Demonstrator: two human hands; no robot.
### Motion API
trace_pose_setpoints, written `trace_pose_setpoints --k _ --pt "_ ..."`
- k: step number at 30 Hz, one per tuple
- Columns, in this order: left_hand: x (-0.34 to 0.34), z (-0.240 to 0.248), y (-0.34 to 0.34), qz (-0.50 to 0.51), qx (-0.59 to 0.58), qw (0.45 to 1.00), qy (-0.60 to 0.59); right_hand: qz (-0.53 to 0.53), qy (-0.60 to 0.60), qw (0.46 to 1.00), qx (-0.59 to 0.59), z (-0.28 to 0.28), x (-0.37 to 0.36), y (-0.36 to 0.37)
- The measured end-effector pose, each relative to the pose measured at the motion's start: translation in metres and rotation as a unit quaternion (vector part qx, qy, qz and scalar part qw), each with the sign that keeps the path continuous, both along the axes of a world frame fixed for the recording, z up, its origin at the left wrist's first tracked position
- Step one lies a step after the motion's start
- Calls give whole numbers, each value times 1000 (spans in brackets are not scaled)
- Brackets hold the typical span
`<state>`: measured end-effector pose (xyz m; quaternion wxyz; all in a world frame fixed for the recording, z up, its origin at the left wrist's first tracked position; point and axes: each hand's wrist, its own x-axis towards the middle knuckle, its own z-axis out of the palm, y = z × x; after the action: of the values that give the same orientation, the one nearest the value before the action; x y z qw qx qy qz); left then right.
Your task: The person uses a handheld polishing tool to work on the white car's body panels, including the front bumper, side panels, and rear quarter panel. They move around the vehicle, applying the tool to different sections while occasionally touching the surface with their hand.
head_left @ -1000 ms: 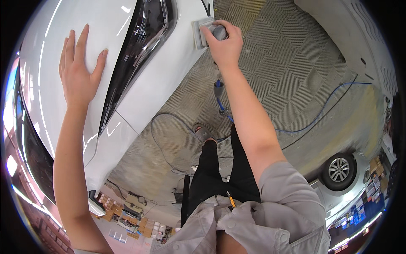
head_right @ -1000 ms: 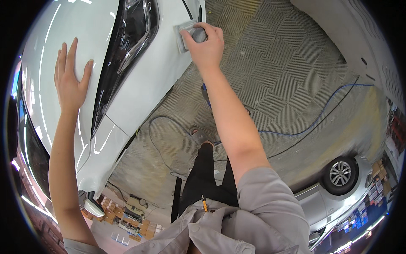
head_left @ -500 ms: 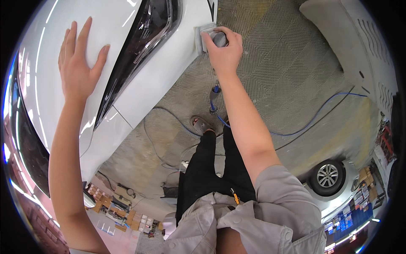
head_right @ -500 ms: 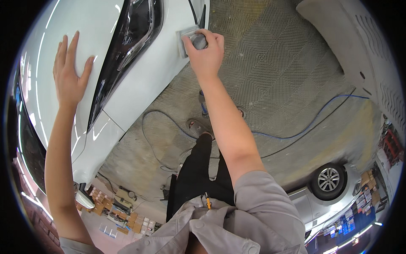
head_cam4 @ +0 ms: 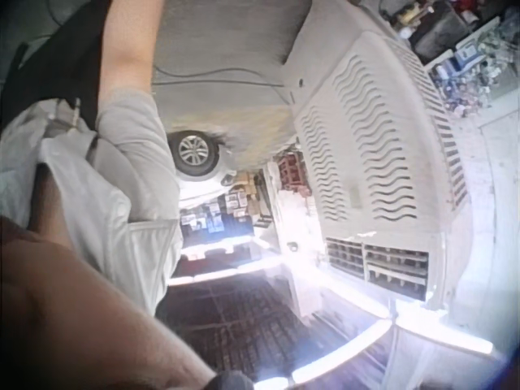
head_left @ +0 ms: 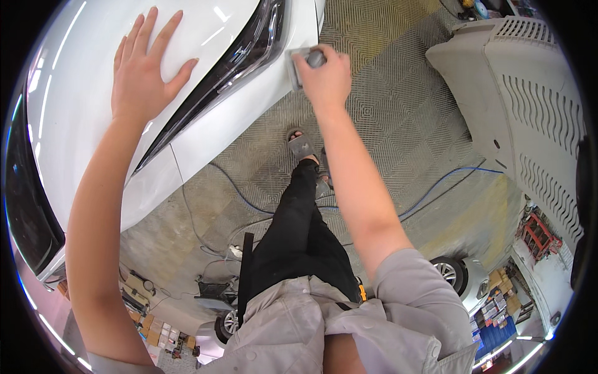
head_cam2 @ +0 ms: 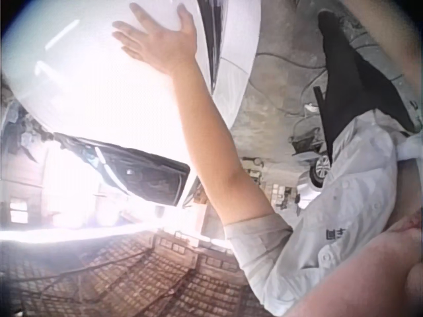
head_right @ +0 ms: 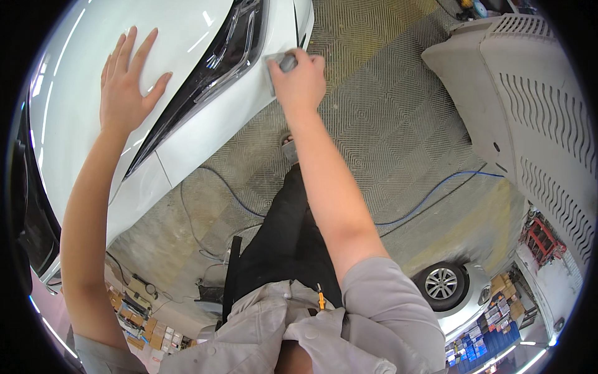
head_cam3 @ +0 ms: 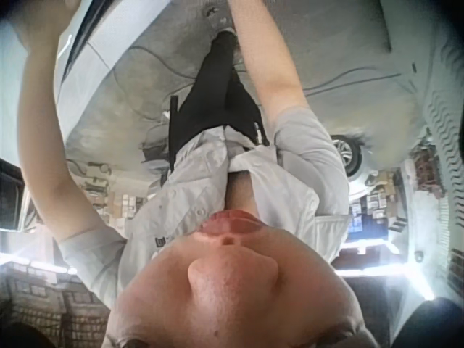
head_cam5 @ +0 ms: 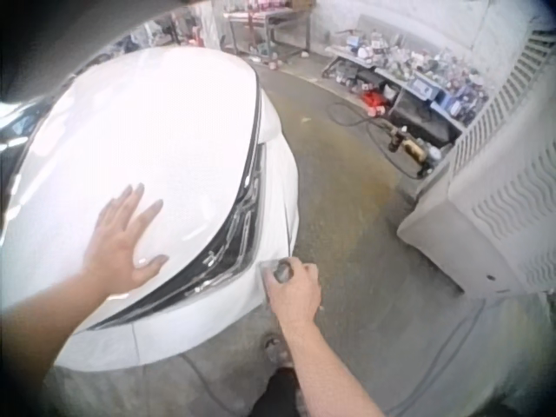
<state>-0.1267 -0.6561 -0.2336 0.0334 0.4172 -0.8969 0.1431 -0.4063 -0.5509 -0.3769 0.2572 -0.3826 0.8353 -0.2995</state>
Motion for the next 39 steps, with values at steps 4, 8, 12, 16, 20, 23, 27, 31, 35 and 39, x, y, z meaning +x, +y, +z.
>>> trace_pose_setpoints --k 4,8,12,16,20,23,27,31,35,39 --pt "-4 3 1 9 10 1000 -12 -50 -46 997 26 1 10 8" --pt "-4 4 1 16 24 999 -13 -54 -15 998 40 -4 -7 -18" --pt "-3 3 2 14 29 999 -7 -3 29 998 61 -6 -33 -60" --pt "-2 3 0 11 27 1000 -7 22 26 995 91 0 -43 -74" --pt "-1 1 0 4 12 1000 0 20 7 996 90 4 -32 -54" --pt "0 -1 -1 -7 6 1000 6 -1 1 996 94 5 -20 -38" --pt "1 -2 -1 -19 -11 1000 -11 -14 1 996 83 9 -7 -20" --pt "1 -3 -2 -40 -27 999 1 -14 -52 994 96 15 8 -3" --pt "1 -5 -4 -47 -39 998 1 -41 -29 997 56 17 37 22" --pt "2 -6 -5 -48 -41 998 -1 -57 -77 995 30 14 68 53"
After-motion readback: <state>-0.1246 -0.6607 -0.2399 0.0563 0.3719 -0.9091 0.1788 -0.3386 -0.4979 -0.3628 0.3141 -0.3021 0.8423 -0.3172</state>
